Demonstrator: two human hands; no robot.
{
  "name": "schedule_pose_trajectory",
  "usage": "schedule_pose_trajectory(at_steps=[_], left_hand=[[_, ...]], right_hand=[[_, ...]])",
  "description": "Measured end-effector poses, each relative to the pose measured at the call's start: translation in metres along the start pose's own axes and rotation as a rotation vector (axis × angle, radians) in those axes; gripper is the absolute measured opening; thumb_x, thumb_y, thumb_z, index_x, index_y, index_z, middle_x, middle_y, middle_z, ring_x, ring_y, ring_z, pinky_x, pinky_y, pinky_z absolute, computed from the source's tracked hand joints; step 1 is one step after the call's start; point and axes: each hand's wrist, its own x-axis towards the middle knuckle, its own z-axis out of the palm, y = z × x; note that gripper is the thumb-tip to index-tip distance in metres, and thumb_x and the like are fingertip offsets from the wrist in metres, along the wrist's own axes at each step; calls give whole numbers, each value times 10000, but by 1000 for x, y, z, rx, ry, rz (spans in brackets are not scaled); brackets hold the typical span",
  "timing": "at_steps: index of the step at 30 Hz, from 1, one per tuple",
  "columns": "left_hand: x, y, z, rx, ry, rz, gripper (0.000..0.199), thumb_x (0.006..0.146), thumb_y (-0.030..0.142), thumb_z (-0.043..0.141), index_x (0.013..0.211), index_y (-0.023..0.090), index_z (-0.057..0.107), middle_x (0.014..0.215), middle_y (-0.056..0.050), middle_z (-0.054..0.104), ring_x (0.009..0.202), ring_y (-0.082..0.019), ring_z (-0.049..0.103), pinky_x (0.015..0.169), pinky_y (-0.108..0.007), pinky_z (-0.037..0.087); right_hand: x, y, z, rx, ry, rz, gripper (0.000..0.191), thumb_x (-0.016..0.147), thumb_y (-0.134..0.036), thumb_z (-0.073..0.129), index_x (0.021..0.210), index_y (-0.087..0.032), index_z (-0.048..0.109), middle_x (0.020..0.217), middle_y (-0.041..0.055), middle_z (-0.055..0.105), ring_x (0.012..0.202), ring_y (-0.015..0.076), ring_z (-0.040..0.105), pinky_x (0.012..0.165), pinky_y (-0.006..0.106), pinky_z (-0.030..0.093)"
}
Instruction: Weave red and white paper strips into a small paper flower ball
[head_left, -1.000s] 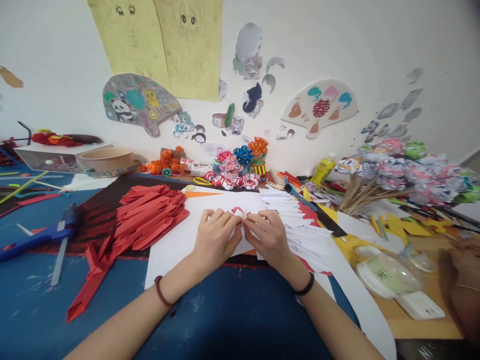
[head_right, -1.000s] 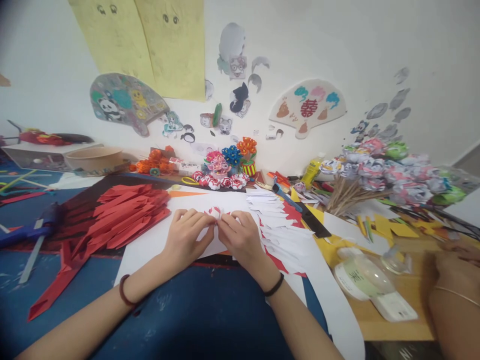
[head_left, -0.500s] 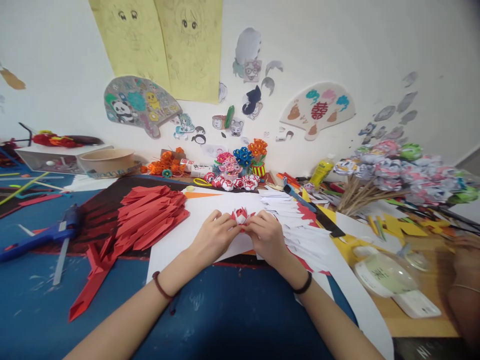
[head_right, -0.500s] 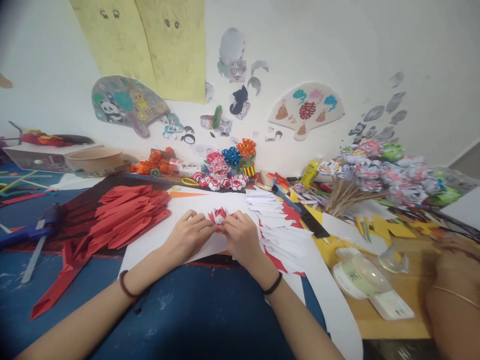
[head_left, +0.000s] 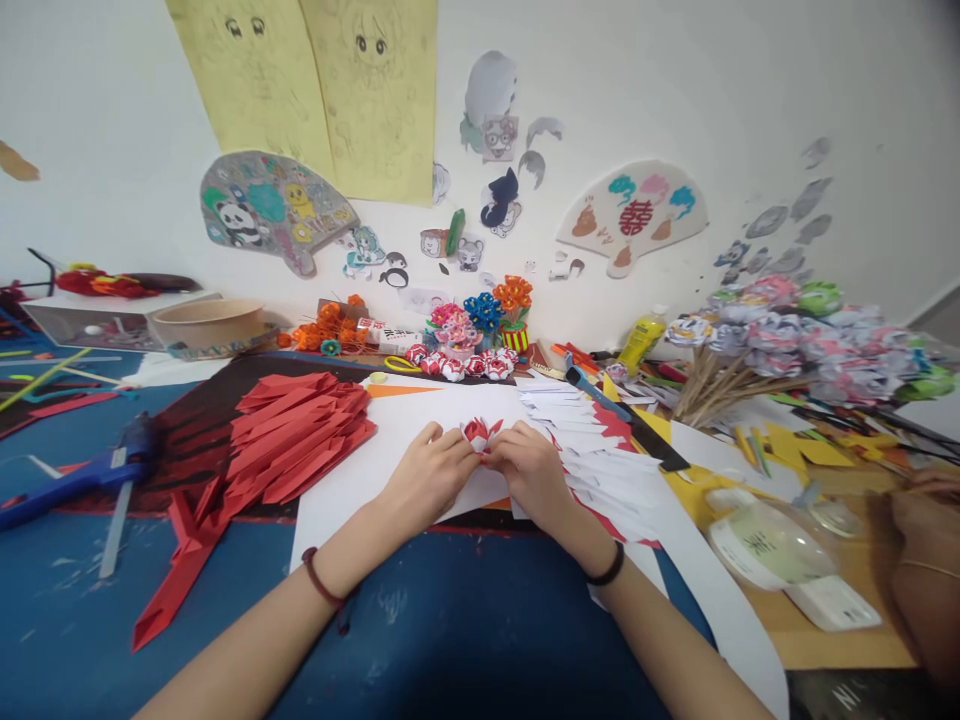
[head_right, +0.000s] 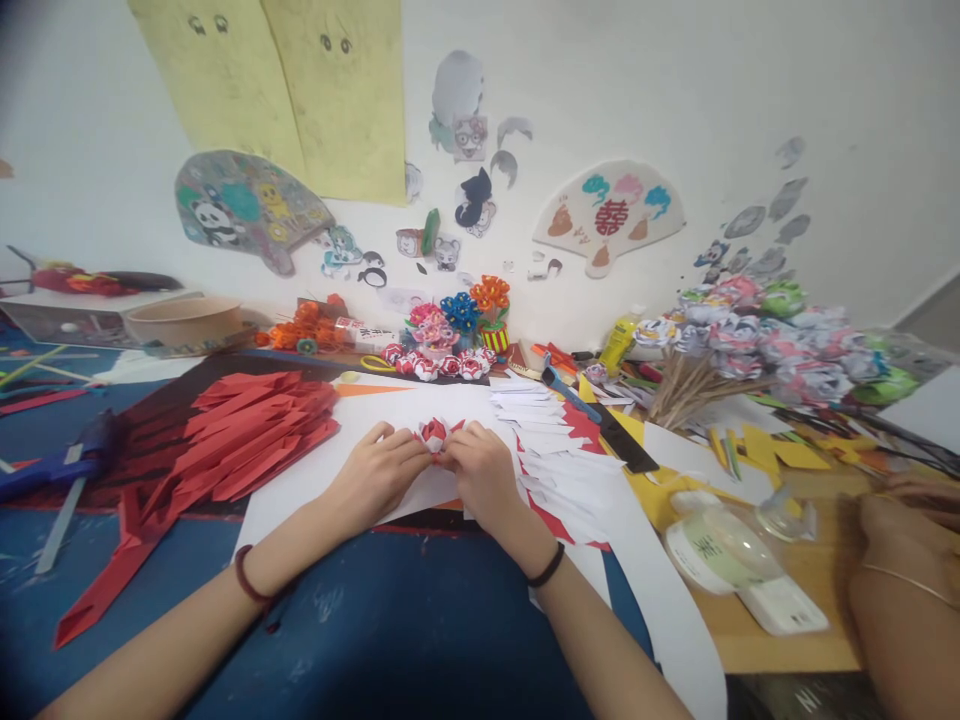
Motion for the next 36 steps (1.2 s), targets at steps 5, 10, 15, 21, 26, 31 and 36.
schedule_pose_trajectory(at_steps=[5, 10, 15, 21, 26, 31, 36], left_hand=[[-1, 1, 6, -110, 2, -101, 209, 915, 83, 448, 931, 185, 631, 842, -29, 658, 802, -178, 516, 727, -366, 308], [-2, 2, 8, -218, 77, -253, 216, 968, 185, 435, 948, 201, 649, 835, -32, 677, 777, -171, 520, 704, -352, 306], [-2, 4, 12, -200, 150, -285, 208, 987, 238, 435, 950, 204, 636, 865, -29, 684, 793, -169, 517, 711, -347, 308], [0, 6, 15, -143, 170, -299, 187, 986, 220, 431, 935, 187, 607, 854, -27, 661, 795, -175, 501, 703, -339, 311], [2, 12, 15, -103, 139, -301, 159, 963, 148, 432, 925, 186, 582, 877, -33, 647, 824, -189, 506, 743, -355, 323], [6, 16, 15, -52, 209, -365, 123, 912, 123, 501, 911, 213, 585, 1053, -48, 637, 927, -214, 517, 827, -396, 329], [6, 18, 11, -15, 227, -335, 149, 881, 72, 495, 911, 192, 577, 1095, -68, 634, 961, -227, 519, 855, -412, 327]], right_hand=[[0, 3, -1, 104, -4, 98, 208, 814, -31, 641, 699, -204, 643, 755, 0, 671, 752, 177, 524, 676, 305, 418], [2, -1, -4, 18, 21, 136, 91, 824, -132, 687, 788, -214, 668, 785, 2, 676, 781, 192, 544, 714, 326, 422], [2, -3, -6, -109, 62, 41, 99, 901, -214, 603, 826, -196, 665, 809, 38, 674, 798, 207, 542, 719, 344, 420], [2, -1, -5, -59, 116, 62, 115, 898, -186, 602, 800, -203, 662, 778, 29, 658, 776, 202, 535, 700, 339, 414], [4, -1, -6, -11, 109, 121, 120, 853, -136, 645, 755, -204, 642, 769, 13, 632, 777, 198, 520, 725, 343, 393], [6, -2, -5, -21, 159, 190, 178, 836, -79, 597, 721, -206, 645, 855, 20, 550, 814, 191, 501, 761, 354, 368], [8, -3, -5, 97, 103, 217, 199, 808, -42, 544, 705, -198, 612, 836, 17, 500, 810, 189, 487, 752, 345, 387]])
